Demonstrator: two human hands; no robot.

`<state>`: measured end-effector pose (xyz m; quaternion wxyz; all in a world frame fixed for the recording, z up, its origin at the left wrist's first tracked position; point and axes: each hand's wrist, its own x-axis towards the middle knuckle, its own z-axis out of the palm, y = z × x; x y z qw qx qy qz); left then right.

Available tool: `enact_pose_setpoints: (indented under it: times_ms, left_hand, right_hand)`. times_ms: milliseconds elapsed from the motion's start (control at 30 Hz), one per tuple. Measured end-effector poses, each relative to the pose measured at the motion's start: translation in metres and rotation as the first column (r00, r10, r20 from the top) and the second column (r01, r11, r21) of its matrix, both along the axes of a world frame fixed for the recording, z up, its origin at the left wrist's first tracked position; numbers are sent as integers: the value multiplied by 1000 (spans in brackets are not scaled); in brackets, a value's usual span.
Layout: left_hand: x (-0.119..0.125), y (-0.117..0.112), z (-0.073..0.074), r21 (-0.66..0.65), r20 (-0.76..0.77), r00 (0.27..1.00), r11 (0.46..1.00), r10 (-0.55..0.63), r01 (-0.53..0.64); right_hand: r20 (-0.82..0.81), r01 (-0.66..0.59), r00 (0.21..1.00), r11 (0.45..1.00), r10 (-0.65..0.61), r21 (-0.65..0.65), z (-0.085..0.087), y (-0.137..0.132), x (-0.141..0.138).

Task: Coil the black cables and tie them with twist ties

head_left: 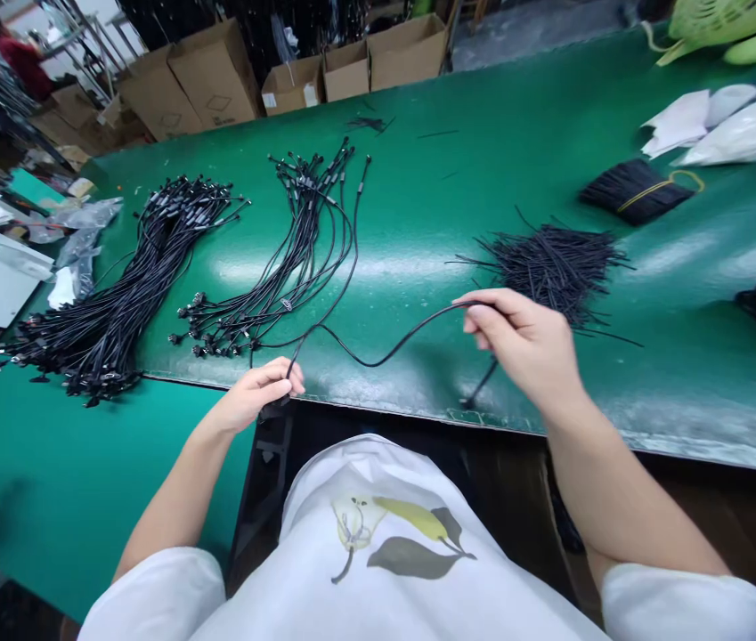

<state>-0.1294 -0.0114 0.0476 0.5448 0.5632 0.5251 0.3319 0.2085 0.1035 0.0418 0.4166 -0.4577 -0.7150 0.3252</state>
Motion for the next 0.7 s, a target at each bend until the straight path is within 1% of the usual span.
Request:
enact_pose_setpoints:
  times_ms: [33, 67, 100, 133, 167, 200, 233, 267, 333, 400, 433, 467, 500, 533, 600, 667, 700]
  left_hand:
    - [1, -1, 0, -13, 83, 996, 1000, 11, -10]
    - [5, -1, 0, -21, 147, 989, 1000, 21, -18]
    - [10, 0, 0, -19, 180, 983, 1000, 20, -17]
    - [17, 1, 0, -2, 175, 984, 1000, 3, -3]
    - [25, 3, -1, 33, 127, 992, 999, -17, 13]
    - [33, 6, -1, 87, 39, 999, 996, -32, 29]
    - [40, 8, -2, 161, -71, 997, 986, -32, 43]
    - [47, 10, -4, 246, -186, 982, 967, -22, 68]
    - [58, 12, -9, 396, -374, 927, 905, 4, 156]
    - [65, 11, -14, 470, -472, 881, 842, -15, 266]
    - [68, 10, -16, 466, -501, 864, 828, -43, 311]
    - [70, 8, -16, 438, -520, 851, 832, -74, 340]
    - [71, 7, -16, 399, -525, 846, 849, -97, 345]
    - [72, 6, -15, 355, -513, 851, 875, -112, 329]
    - [72, 4, -9, 268, -443, 889, 929, -115, 253]
    - [70, 4, -2, 179, -339, 935, 968, -107, 176]
    - [68, 4, 1, 114, -279, 952, 980, -126, 163]
  right_hand:
    - [87, -22, 996, 994, 13, 108, 4, -2, 3]
    - [183, -91, 982, 976, 54, 199, 7, -5, 3]
    - [281, -190, 953, 948, 115, 256, 8, -10, 1]
    - [367, -297, 912, 913, 184, 278, 8, -16, -2]
    - [436, -392, 865, 877, 249, 277, 8, -23, -7]
    - [487, -465, 821, 844, 299, 266, 7, -30, -13]
    - [521, -510, 789, 820, 326, 259, 7, -36, -20]
    - [543, -538, 767, 803, 340, 256, 6, -41, -26]
    - [569, -553, 753, 788, 331, 273, 7, -48, -35]
    - [575, -532, 764, 791, 294, 302, 10, -49, -42]
    - [571, -522, 771, 793, 281, 314, 12, -49, -44]
    - [564, -514, 778, 796, 276, 319, 13, -49, -45]
    - [555, -508, 784, 801, 279, 315, 15, -48, -46]
    - [543, -505, 788, 808, 289, 303, 16, -47, -47]
    - [516, -499, 794, 829, 321, 253, 18, -43, -48]
    - [492, -495, 796, 846, 351, 196, 18, -33, -47]
    - [487, -498, 794, 849, 364, 178, 17, -26, -45]
